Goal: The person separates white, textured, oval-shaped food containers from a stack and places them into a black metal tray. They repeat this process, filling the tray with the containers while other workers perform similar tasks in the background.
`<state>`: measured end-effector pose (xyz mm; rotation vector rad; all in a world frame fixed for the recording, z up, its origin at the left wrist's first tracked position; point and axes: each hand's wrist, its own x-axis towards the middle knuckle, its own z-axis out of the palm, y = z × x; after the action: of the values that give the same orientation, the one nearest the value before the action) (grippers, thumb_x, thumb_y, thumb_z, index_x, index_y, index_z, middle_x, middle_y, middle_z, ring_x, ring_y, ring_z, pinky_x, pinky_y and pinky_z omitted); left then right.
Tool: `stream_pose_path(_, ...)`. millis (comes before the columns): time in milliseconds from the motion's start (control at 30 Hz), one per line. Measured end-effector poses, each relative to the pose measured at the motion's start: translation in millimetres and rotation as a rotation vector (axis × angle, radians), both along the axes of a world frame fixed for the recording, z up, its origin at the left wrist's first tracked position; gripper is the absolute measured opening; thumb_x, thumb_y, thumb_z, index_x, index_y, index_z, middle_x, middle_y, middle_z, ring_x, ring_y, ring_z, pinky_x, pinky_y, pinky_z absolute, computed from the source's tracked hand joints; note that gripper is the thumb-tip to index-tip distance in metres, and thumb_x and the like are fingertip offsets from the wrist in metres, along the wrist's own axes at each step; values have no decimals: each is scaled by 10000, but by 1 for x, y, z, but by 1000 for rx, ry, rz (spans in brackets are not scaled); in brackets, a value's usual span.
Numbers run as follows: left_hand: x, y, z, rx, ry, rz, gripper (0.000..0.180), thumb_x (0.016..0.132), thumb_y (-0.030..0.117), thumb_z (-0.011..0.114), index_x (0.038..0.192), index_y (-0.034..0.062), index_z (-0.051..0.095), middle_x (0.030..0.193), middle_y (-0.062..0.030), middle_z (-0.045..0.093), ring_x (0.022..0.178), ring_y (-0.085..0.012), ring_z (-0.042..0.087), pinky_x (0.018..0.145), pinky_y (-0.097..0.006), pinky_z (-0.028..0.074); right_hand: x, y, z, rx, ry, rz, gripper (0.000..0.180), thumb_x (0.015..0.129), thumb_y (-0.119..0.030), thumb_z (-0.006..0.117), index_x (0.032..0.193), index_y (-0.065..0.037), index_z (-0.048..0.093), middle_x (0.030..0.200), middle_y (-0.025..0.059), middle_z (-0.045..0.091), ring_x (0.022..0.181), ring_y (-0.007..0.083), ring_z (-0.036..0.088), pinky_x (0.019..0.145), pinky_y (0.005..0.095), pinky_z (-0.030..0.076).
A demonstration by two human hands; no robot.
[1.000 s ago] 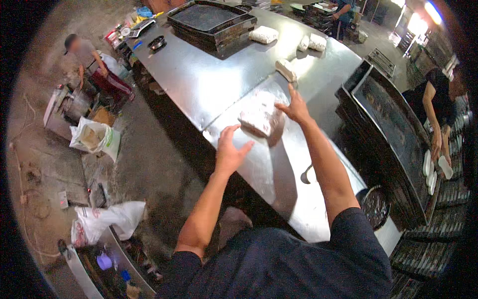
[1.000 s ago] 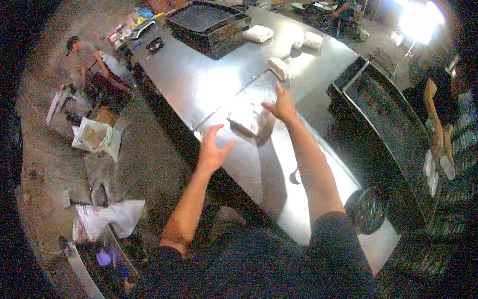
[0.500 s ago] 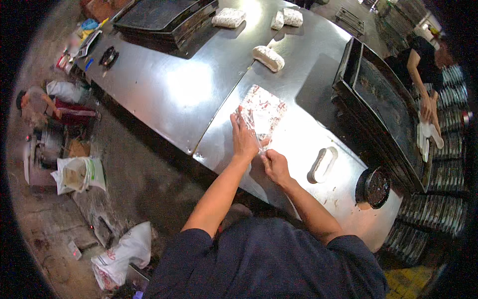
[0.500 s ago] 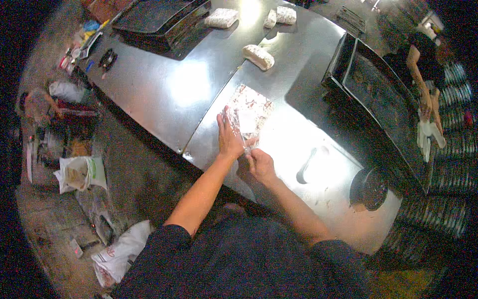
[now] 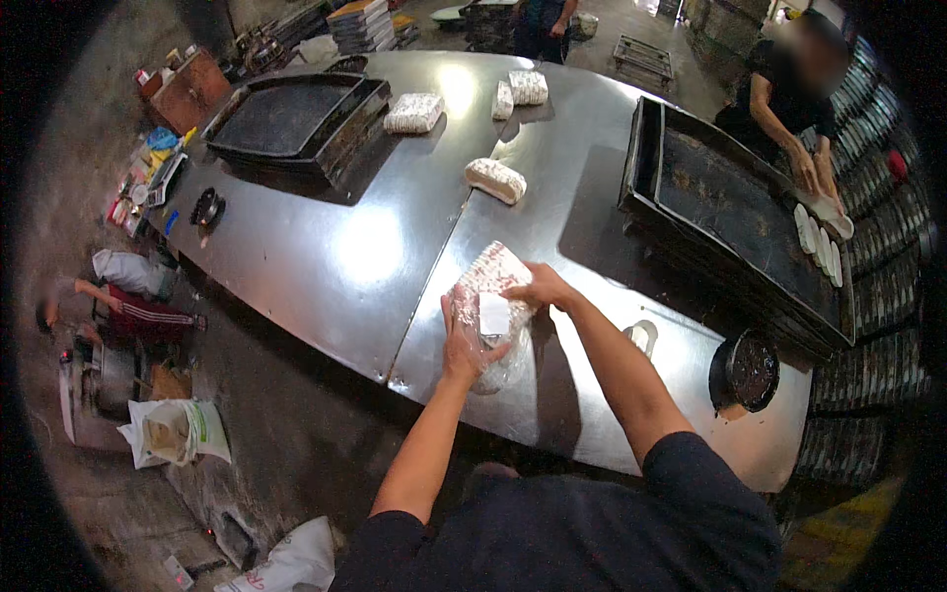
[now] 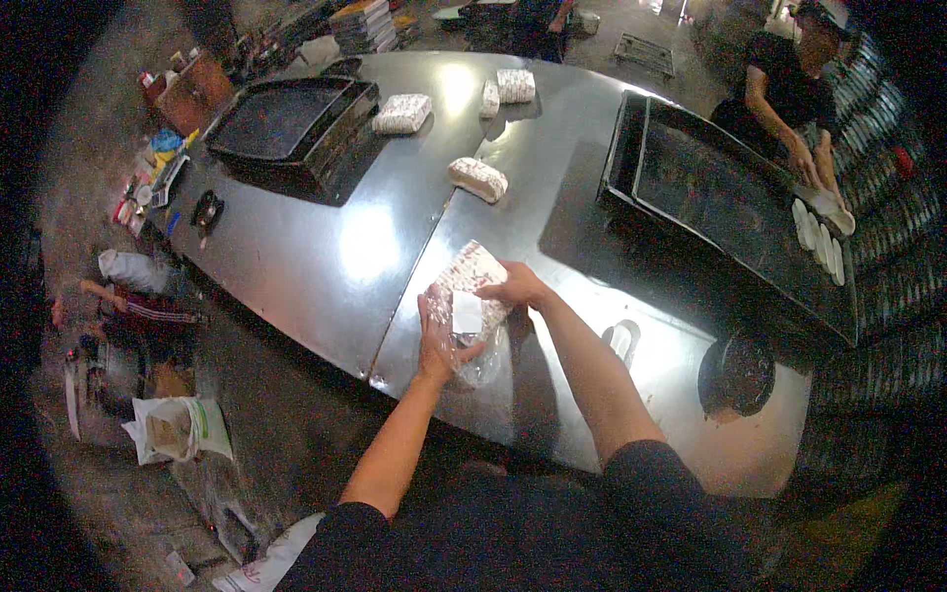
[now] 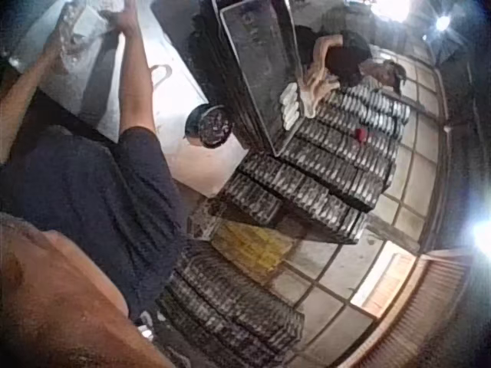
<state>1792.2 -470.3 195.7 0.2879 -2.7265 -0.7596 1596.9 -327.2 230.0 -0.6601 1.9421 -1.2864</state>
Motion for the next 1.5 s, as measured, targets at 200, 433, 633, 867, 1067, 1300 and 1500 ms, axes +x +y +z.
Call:
stream_pose_path(200, -41, -1, 13, -111, -118, -105, 1081, 666, 411, 874, 1524, 18, 347, 1639, -241, 114, 1505, -471, 56, 1210, -477, 244, -7, 65, 4, -203, 123, -627, 439, 786, -180, 850, 1160, -31, 678, 1066, 86, 730, 902, 189, 702, 802, 344, 568)
stream_pose_path(433, -18, 65, 183, 225, 237, 51, 818, 849, 298, 779, 1501, -2, 386, 1547, -295, 318, 1427, -399, 342, 1167, -458, 298, 93, 145, 122, -264, 497, -519, 619, 722, -389, 873, 1141, -13, 615, 1005, 169, 725, 941, 281, 715, 840, 381, 551)
stream_pose_path(633, -13, 193, 170, 1464, 397, -19, 805, 814, 111, 829, 1474, 18, 377, 1296, -97, 579, 1168, -203, 586, 1009, -335, 484, 144, 225, 159, -146, 1028, -386, 401, 802, -357, 785, 1054, -60, 689, 1095, 163, 632, 1131, 314, 574, 949, 444, 432)
stream_pose_path(867, -19, 251, 169, 1349, 255, -209, 780, 740, 82, 868, 1377, 21, 423, 1279, -97, 590, 1159, -201, 600, 991, -352, 505, 128, 290, 146, -249, 367, -223, 173, 887, -157, 700, 875, 11, 738, 710, 153, 703, 612, 249, 648, 657, 363, 509)
stream_pose_path(1067, -15, 240, 130, 1300, 163, -81, 823, 703, 102, 883, 1365, 22, 400, 1258, -102, 586, 1128, -216, 611, 978, -355, 508, 135, 268, 138, 2, 441, -295, 391, 812, -351, 803, 696, -3, 669, 623, 172, 626, 532, 236, 597, 542, 390, 448)
stream_pose_path(1300, -52, 154, 120, 1600, 307, 4, 629, 744, 92, 852, 1280, 45, 527, 1141, -43, 634, 1034, -167, 625, 927, -326, 517, -3, 259, 226, -126, 860, -801, 261, 894, -245, 725, 818, 2, 761, 657, 105, 678, 636, 99, 630, 577, 301, 492)
stream_pose_path(1500, -81, 123, 113, 1551, 259, -61, 689, 767, 144, 844, 1347, 43, 485, 1199, -63, 610, 1076, -199, 610, 948, -373, 501, -149, 233, 173, 526, 963, -698, 499, 877, -483, 690, 861, 12, 752, 763, 186, 709, 766, 381, 697, 721, 492, 525)
